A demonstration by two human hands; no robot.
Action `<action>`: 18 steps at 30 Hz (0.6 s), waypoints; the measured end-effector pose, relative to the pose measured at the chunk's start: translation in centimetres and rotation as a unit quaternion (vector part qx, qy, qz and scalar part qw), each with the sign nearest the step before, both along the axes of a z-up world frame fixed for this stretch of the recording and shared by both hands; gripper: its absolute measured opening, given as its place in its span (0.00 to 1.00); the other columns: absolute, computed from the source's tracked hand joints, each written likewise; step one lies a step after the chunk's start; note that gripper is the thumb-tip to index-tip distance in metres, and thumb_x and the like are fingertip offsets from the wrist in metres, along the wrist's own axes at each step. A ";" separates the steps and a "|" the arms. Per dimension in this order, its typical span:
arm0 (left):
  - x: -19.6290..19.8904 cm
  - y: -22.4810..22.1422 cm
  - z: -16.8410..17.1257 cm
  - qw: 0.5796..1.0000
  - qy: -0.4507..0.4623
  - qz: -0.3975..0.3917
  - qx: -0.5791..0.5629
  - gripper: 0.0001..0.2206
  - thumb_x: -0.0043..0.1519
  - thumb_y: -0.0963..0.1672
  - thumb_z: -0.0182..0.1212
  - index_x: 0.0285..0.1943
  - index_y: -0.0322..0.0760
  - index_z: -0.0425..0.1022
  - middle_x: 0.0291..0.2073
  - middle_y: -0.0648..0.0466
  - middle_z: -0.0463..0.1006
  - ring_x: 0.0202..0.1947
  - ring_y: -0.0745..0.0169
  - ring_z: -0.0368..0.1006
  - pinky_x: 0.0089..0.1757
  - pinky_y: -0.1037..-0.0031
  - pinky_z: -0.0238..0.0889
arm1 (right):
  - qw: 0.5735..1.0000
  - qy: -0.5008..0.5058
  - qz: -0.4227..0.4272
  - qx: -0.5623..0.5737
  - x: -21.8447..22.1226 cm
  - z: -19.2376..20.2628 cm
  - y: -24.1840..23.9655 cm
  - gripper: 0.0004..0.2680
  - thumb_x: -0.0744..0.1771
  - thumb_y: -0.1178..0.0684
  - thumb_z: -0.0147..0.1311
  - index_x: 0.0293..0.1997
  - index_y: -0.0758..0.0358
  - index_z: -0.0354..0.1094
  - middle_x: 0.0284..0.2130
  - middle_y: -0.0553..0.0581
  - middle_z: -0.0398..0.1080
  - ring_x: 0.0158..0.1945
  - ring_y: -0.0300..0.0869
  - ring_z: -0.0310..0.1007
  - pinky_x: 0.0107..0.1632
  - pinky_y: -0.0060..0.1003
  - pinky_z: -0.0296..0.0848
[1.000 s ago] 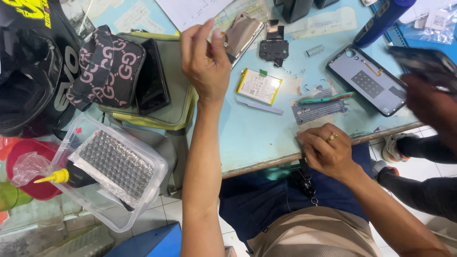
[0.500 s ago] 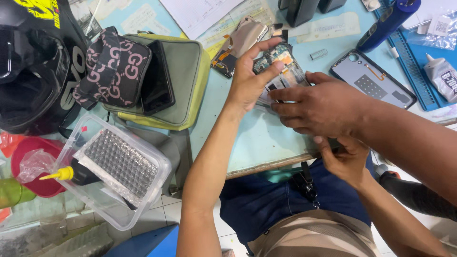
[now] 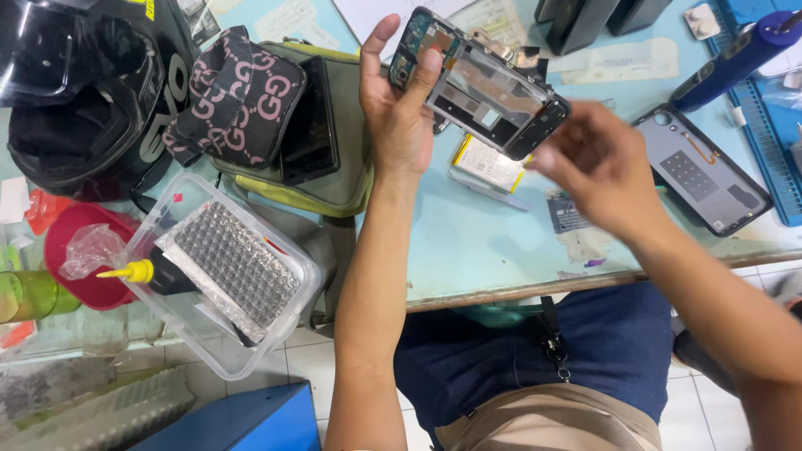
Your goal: The person removes a phone screen from its frame, applies adhesive along the edges of the chassis, and uses a screwdriver to secure internal components.
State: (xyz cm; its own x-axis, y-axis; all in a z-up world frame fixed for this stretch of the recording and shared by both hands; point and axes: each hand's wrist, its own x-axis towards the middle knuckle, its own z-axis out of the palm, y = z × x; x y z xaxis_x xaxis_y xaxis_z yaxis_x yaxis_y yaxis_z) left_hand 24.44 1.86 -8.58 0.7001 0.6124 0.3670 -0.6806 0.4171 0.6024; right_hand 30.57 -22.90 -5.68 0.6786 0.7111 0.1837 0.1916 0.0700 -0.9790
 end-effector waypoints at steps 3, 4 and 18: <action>0.2 0.8 0.0 0.999 0.008 0.020 -0.028 0.29 0.66 0.41 0.69 0.75 0.41 0.58 0.56 0.46 0.75 0.58 0.55 0.73 0.61 0.58 0.67 | 0.995 -0.095 -0.031 -0.012 2.0 1.1 4.0 0.10 0.70 0.58 0.63 0.55 0.71 0.71 0.39 0.58 0.76 0.39 0.39 0.78 0.44 0.33 0.79; 0.3 1.1 0.1 0.999 0.011 0.018 -0.036 0.30 0.67 0.43 0.68 0.75 0.42 0.57 0.58 0.47 0.73 0.60 0.55 0.71 0.63 0.56 0.66 | 0.977 -0.208 -0.053 -0.004 2.2 1.5 5.0 0.08 0.71 0.60 0.64 0.55 0.70 0.72 0.40 0.57 0.77 0.39 0.38 0.78 0.43 0.32 0.78; -2.4 0.6 3.5 0.951 -0.134 -0.233 -0.152 0.44 0.66 0.69 0.37 0.66 0.28 0.65 0.49 0.42 0.76 0.52 0.43 0.75 0.59 0.49 0.66 | 0.820 -0.562 -0.013 0.110 -1.0 2.3 6.6 0.09 0.66 0.57 0.70 0.46 0.64 0.72 0.43 0.59 0.74 0.44 0.47 0.77 0.43 0.36 0.74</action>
State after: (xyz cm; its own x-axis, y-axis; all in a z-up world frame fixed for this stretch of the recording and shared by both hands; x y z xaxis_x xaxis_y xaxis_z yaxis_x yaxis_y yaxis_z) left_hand 22.03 2.48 -5.13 0.8272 0.3656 0.4267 -0.4924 0.8376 0.2367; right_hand 29.52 -16.34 -3.33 0.0076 0.5648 0.8252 0.9682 0.2023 -0.1473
